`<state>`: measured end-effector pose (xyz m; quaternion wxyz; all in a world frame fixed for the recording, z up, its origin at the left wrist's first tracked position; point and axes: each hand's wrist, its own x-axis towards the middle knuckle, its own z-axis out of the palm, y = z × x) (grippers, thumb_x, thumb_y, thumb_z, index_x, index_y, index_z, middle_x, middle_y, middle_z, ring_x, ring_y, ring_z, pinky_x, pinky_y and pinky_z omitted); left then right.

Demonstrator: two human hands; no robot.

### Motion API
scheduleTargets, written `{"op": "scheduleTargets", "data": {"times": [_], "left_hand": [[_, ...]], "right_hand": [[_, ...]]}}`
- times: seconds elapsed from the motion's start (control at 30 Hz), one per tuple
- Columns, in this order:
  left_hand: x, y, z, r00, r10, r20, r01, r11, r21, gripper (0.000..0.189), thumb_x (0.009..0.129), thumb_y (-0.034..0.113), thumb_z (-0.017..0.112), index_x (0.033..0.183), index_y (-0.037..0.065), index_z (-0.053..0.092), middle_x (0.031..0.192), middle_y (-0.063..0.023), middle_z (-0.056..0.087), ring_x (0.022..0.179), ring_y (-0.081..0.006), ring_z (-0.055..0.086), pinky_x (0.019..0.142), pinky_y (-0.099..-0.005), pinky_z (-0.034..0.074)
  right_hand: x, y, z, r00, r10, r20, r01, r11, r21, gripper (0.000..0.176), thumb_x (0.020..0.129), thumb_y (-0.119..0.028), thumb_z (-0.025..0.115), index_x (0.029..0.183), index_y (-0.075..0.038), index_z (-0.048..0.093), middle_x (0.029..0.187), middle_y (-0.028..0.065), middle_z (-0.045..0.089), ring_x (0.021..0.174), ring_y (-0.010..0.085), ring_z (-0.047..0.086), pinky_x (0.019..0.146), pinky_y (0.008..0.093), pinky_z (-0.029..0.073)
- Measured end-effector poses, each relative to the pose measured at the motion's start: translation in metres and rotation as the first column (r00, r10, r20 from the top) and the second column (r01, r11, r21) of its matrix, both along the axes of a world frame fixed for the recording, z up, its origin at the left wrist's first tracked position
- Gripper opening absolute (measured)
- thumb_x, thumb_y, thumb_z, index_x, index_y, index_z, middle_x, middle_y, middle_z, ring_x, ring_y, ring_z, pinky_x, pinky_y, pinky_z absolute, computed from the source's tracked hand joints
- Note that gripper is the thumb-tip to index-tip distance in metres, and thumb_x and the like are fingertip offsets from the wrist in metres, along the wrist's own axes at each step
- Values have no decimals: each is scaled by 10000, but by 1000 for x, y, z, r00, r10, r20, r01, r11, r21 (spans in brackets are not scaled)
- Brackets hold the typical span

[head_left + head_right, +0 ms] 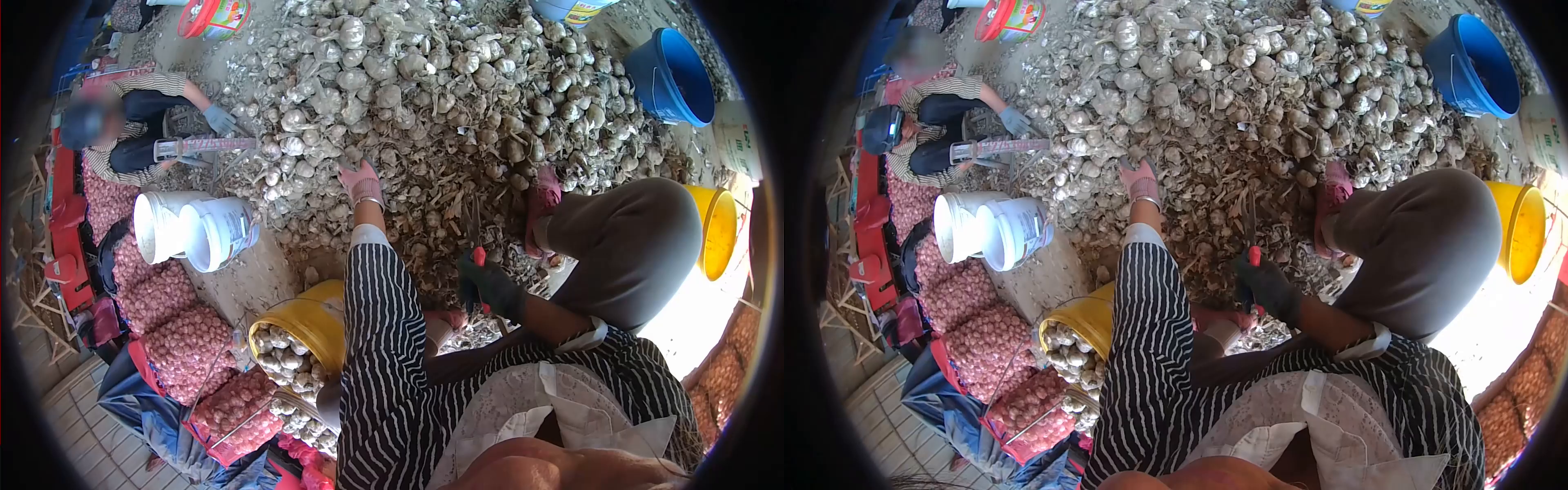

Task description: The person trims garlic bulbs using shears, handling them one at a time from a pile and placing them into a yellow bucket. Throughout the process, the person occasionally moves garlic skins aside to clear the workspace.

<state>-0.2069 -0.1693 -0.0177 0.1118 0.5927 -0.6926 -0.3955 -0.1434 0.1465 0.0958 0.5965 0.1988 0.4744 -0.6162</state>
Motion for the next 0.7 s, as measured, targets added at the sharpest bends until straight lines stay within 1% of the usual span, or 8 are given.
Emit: {"op": "scheduleTargets", "data": {"times": [0.03, 0.17, 0.27, 0.3, 0.37, 0.47, 0.53, 0.7], "left_hand": [[-10, -5, 6, 972, -88, 218, 139, 963, -232, 610, 818, 199, 647, 1362, 82, 397, 1229, -193, 542, 1061, -349, 579, 887, -429, 491], [-27, -28, -2, 887, -191, 421, 248, 965, -83, 595, 782, 209, 664, 1316, 79, 437, 1240, -209, 536, 1080, -377, 563, 888, -449, 486], [-5, -38, -36, 974, -177, 144, 192, 976, -102, 468, 796, 153, 666, 1232, 82, 512, 1082, -169, 636, 957, -344, 635, 768, -420, 526], [1, -29, -26, 974, -174, 147, 189, 977, -102, 468, 796, 153, 666, 1232, 82, 512, 1082, -169, 636, 957, -344, 635, 768, -420, 526], [22, 6, 3, 811, 363, -460, -74, 842, 534, 496, 773, 69, 722, 1222, 68, 511, 966, -84, 653, 788, -207, 658, 655, -324, 529], [64, 65, 43, 756, 351, -553, -4, 847, 532, 532, 790, 43, 710, 1268, 55, 478, 980, -91, 643, 752, -200, 657, 619, -304, 533], [93, 100, 58, 712, 401, -577, 28, 804, 593, 537, 785, 22, 703, 1274, 20, 480, 1022, -108, 638, 782, -200, 657, 658, -317, 548], [152, 143, 60, 888, -55, -457, 112, 989, 98, 466, 758, 54, 684, 1202, 21, 548, 1086, -126, 640, 985, -224, 630, 874, -328, 489]], "right_hand": [[2, -2, -2, 1000, -24, -20, 24, 1000, 19, 199, 906, -275, 584, 832, -102, 519, 601, 24, 530, 471, 139, 511, 431, 306, 415], [0, -7, -4, 995, -99, 30, 100, 995, -20, 174, 905, -253, 593, 859, -111, 506, 618, 15, 518, 490, 123, 510, 449, 303, 430], [-4, -3, -8, 988, 150, -18, -151, 988, -37, 162, 905, -244, 600, 887, -104, 519, 665, 18, 527, 543, 131, 533, 492, 315, 455], [0, -2, -16, 936, 151, -317, -171, 985, -36, 178, 899, -248, 608, 936, -95, 525, 696, 32, 547, 596, 146, 563, 530, 323, 469], [-4, -6, -12, 799, 138, -586, -198, 979, -40, 208, 892, -252, 617, 984, -86, 531, 727, 47, 567, 650, 160, 594, 569, 332, 484], [-27, -8, 8, 625, 417, -660, -332, 907, 258, 398, 856, -290, 665, 1147, -75, 499, 831, 48, 583, 760, 182, 609, 644, 331, 479], [-23, -3, -4, 419, 477, -772, -276, 878, 392, 508, 824, -357, 677, 1197, -90, 460, 923, 178, 639, 887, 327, 641, 739, 422, 488], [-29, 3, 35, 152, 691, -707, -445, 686, 575, 552, 810, -412, 665, 1217, -101, 458, 971, 197, 636, 922, 390, 613, 779, 451, 478]]}}
